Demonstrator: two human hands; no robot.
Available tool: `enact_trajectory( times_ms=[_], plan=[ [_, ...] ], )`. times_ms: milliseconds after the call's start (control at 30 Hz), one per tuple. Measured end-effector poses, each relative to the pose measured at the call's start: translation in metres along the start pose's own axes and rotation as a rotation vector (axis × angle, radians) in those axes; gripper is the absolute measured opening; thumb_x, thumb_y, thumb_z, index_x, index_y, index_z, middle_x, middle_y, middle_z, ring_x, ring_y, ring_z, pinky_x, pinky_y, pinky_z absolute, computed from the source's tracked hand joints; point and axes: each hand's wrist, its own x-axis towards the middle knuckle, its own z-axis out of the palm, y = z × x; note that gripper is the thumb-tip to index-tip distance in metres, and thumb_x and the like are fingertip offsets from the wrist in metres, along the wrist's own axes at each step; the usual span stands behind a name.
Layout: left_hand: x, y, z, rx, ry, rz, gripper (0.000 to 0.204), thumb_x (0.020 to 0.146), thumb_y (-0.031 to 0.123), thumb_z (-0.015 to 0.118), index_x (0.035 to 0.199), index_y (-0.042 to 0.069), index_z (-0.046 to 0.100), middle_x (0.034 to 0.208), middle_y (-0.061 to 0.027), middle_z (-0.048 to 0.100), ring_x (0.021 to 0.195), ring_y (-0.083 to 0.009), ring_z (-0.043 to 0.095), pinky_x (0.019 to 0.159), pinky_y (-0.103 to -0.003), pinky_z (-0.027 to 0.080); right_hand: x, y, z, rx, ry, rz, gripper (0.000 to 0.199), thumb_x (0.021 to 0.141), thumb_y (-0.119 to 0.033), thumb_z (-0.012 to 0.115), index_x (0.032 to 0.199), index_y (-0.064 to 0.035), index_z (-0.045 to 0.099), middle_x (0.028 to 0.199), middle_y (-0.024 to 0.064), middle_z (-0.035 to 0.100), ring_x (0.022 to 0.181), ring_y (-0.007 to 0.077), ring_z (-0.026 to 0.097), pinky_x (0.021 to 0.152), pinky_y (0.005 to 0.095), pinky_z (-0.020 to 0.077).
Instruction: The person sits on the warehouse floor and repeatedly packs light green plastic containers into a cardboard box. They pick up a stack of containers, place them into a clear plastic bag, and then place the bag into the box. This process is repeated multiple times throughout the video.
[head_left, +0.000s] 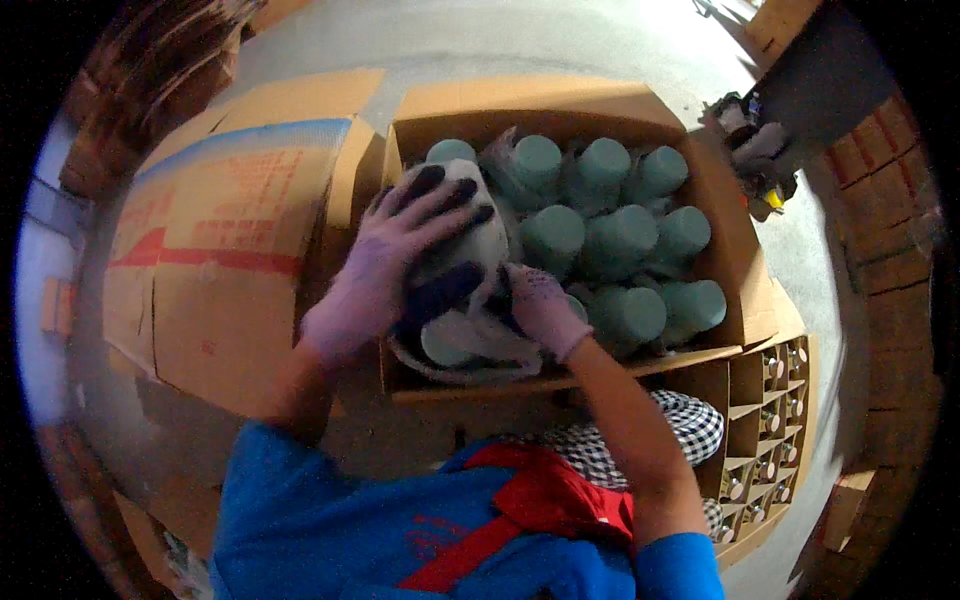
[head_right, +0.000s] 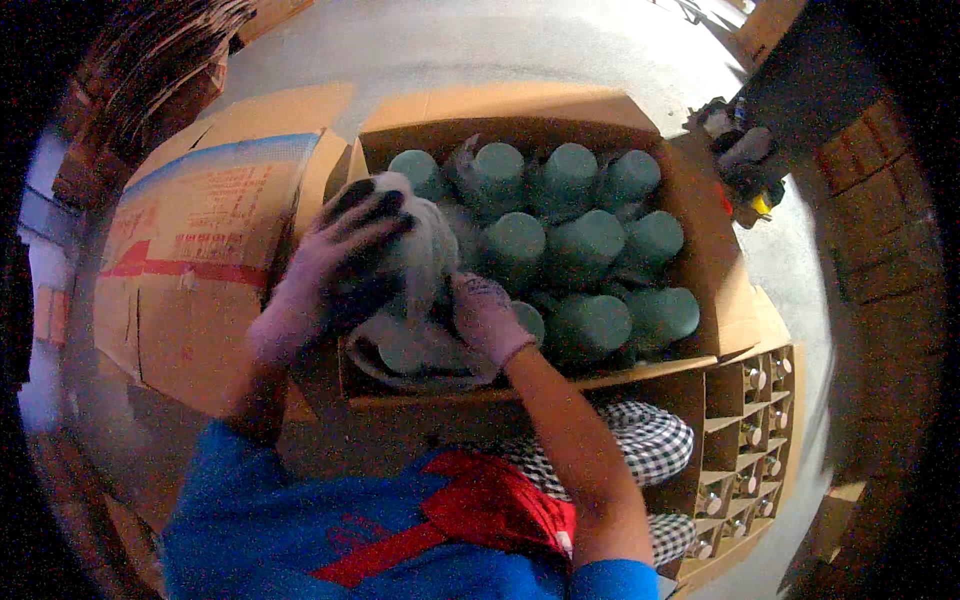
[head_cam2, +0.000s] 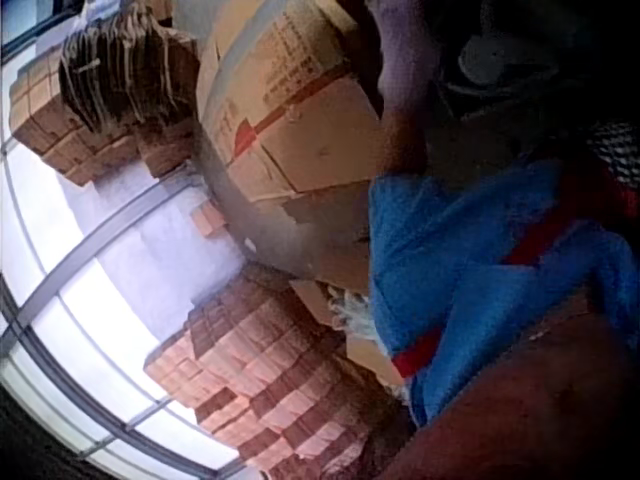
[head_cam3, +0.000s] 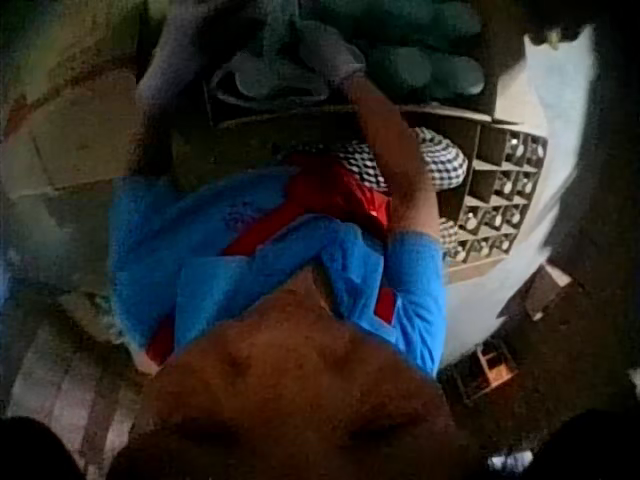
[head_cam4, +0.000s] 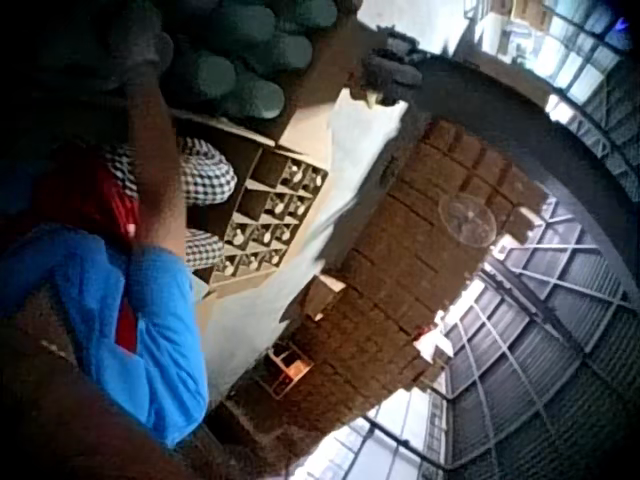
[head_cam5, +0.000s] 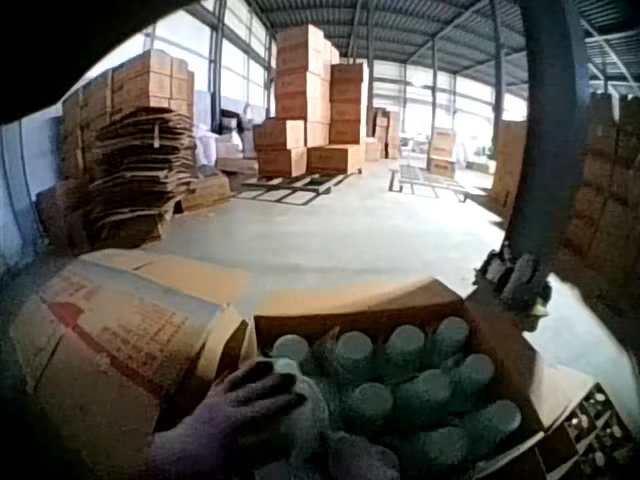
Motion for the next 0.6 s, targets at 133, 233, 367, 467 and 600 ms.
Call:
enact_trajectory(
  times_ms=[133, 233, 367, 467, 600],
  plan=[
    [0.007, -0.088, 0.087, 0.298, -0.09, -0.14, 0.052, 0.081, 0.014, 0.065, 0.132, 0.017, 0.058, 0.142, -0.0128, 0.049, 0.129, -0.0404, 0.044, 0.109, -0.045, 0.035, -0.01, 0.003, -0.021, -0.081, -0.113, 0.093, 0.054, 0.084, -0.004, 0.054, 0.137, 0.0001, 0.045, 0.139, 0.0215, 0.05, 0.127, 0.0382, 0.049, 0.106, 0.0474, 0.0392],
    [-0.012, -0.164, 0.118, 0.091, -0.133, -0.158, 0.047, 0.082, 0.013, 0.063, 0.128, 0.014, 0.059, 0.13, -0.0142, 0.057, 0.121, -0.0363, 0.052, 0.101, -0.042, 0.043, -0.063, 0.035, -0.039, -0.006, 0.051, 0.151, 0.066, 0.081, -0.007, 0.058, 0.143, 0.0008, 0.039, 0.146, 0.0209, 0.043, 0.135, 0.0383, 0.041, 0.113, 0.0513, 0.0295],
    [0.066, -0.249, 0.137, -0.278, 0.146, -0.334, 0.036, 0.084, 0.011, 0.058, 0.12, 0.01, 0.064, 0.11, -0.0134, 0.066, 0.105, -0.0323, 0.062, 0.089, -0.039, 0.051, -0.118, 0.053, -0.01, -0.547, -0.256, 0.307, 0.077, 0.075, -0.009, 0.066, 0.145, 0.0017, 0.034, 0.148, 0.0188, 0.04, 0.14, 0.0362, 0.034, 0.117, 0.0501, 0.0242],
    [0.109, -0.327, 0.165, 0.697, -0.681, -0.111, 0.026, 0.087, 0.021, 0.059, 0.108, 0.011, 0.071, 0.104, -0.0121, 0.07, 0.097, -0.0313, 0.067, 0.082, -0.038, 0.054, -0.103, 0.049, -0.006, -0.447, -0.307, 0.356, 0.086, 0.074, -0.014, 0.066, 0.15, -0.002, 0.027, 0.152, 0.0159, 0.036, 0.144, 0.0324, 0.029, 0.119, 0.0503, 0.0198],
    [0.129, -0.369, 0.247, 0.691, -0.746, -0.361, 0.027, 0.086, 0.032, 0.059, 0.092, 0.012, 0.076, 0.096, -0.0116, 0.073, 0.088, -0.028, 0.071, 0.073, -0.04, 0.056, -0.095, 0.052, -0.013, -0.409, -0.234, 0.346, 0.091, 0.071, -0.017, 0.07, 0.15, -0.0037, 0.027, 0.15, 0.015, 0.039, 0.142, 0.0327, 0.031, 0.118, 0.0491, 0.0212]
  ],
)
